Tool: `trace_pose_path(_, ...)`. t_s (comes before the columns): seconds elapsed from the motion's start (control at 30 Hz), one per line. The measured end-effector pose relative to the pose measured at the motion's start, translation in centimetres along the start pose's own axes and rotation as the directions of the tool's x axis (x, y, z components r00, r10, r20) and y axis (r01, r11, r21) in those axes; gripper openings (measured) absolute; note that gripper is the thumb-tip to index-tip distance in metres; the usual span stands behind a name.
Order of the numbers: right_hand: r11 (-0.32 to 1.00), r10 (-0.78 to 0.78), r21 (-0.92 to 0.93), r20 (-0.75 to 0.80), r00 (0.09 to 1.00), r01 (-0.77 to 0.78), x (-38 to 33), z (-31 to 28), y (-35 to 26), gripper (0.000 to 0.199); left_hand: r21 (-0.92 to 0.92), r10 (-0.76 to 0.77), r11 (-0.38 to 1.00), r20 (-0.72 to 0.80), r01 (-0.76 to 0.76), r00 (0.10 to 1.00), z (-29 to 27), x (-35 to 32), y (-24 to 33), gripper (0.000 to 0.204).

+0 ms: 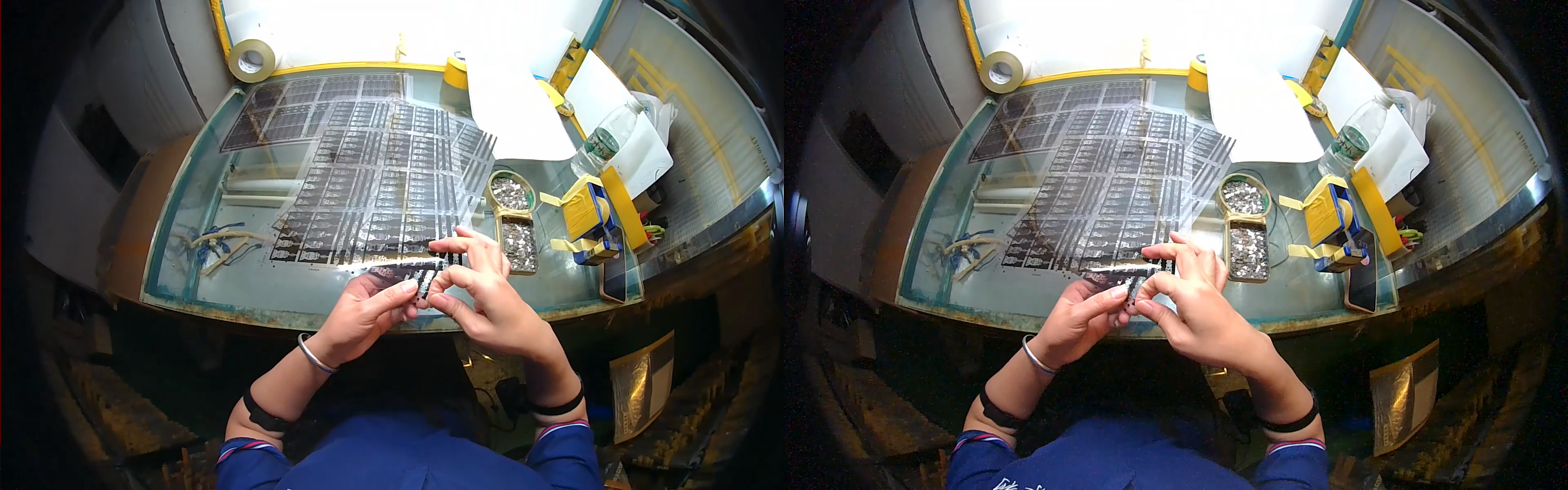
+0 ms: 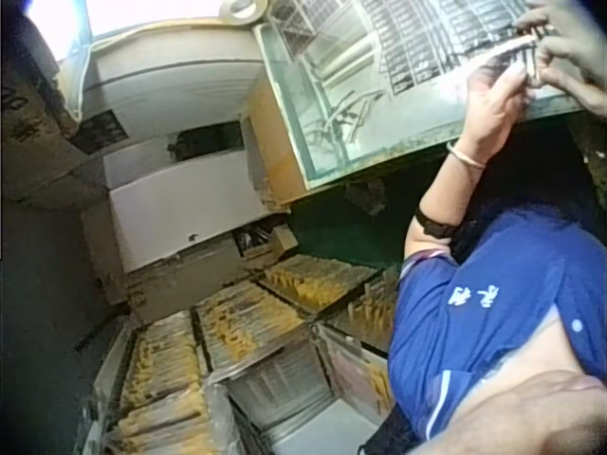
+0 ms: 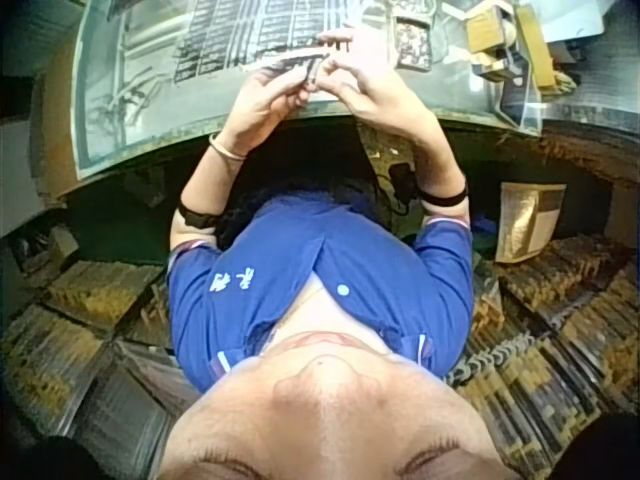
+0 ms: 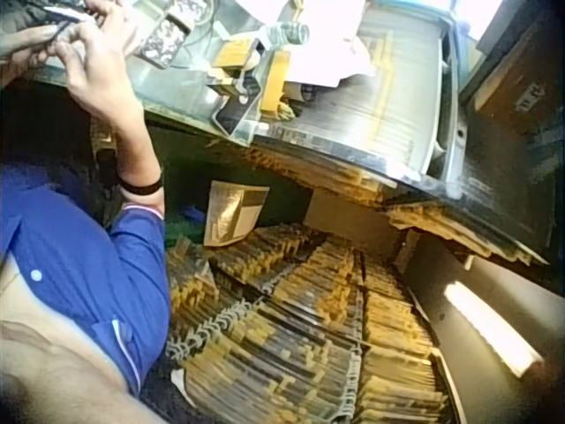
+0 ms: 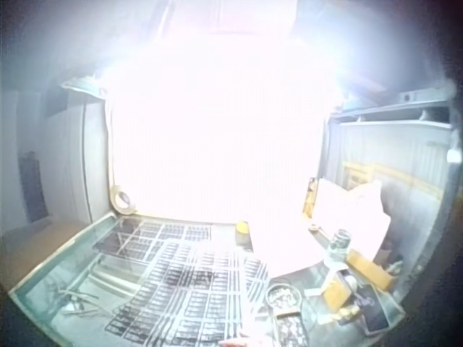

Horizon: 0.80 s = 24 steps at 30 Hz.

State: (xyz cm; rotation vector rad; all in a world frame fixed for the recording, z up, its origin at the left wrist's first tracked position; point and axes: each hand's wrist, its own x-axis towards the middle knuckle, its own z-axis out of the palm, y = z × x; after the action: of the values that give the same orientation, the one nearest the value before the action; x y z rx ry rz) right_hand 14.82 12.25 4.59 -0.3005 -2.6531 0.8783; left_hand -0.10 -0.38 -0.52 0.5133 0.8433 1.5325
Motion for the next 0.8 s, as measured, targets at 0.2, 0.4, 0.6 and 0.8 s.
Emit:
trace_pose_path(0.2, 1.0, 0.005, -0.003, 0.002, 1.0, -0.005, 0.0, 0.1, -0.1, 0.007, -0.01, 0.006, 1.0, 0.0, -0.006, 1.0, -0.1, -0.1, 0.0, 0.015)
trace_pose_path(0.4, 0.997, -0.037, -0.064, -0.025, 0.999, 0.035, -0.1, 0.5, 0.3, 0.012, -0.006, 0.022, 1.0, -0.006, -0.022, 1.0, 0.0, 0.0, -0.1, 0.015)
trace_pose_path(0.6, 0.998, 0.047, 0.064, -0.401, 0.915, -0.023, -1.0, 1.7, -0.3, 0.033, 0.017, 0.019, 1.0, -0.048, -0.018, 0.999, 0.0, -0.2, -0.2, 0.015)
trace_pose_path(0.8, 0.573, 0.472, 0.762, -0.005, 0.881, -0.302, -4.0, 2.4, 1.6, 0.016, 0.003, 0.056, 0.998, -0.046, -0.056, 0.997, 0.6, -0.3, 0.0, 0.023)
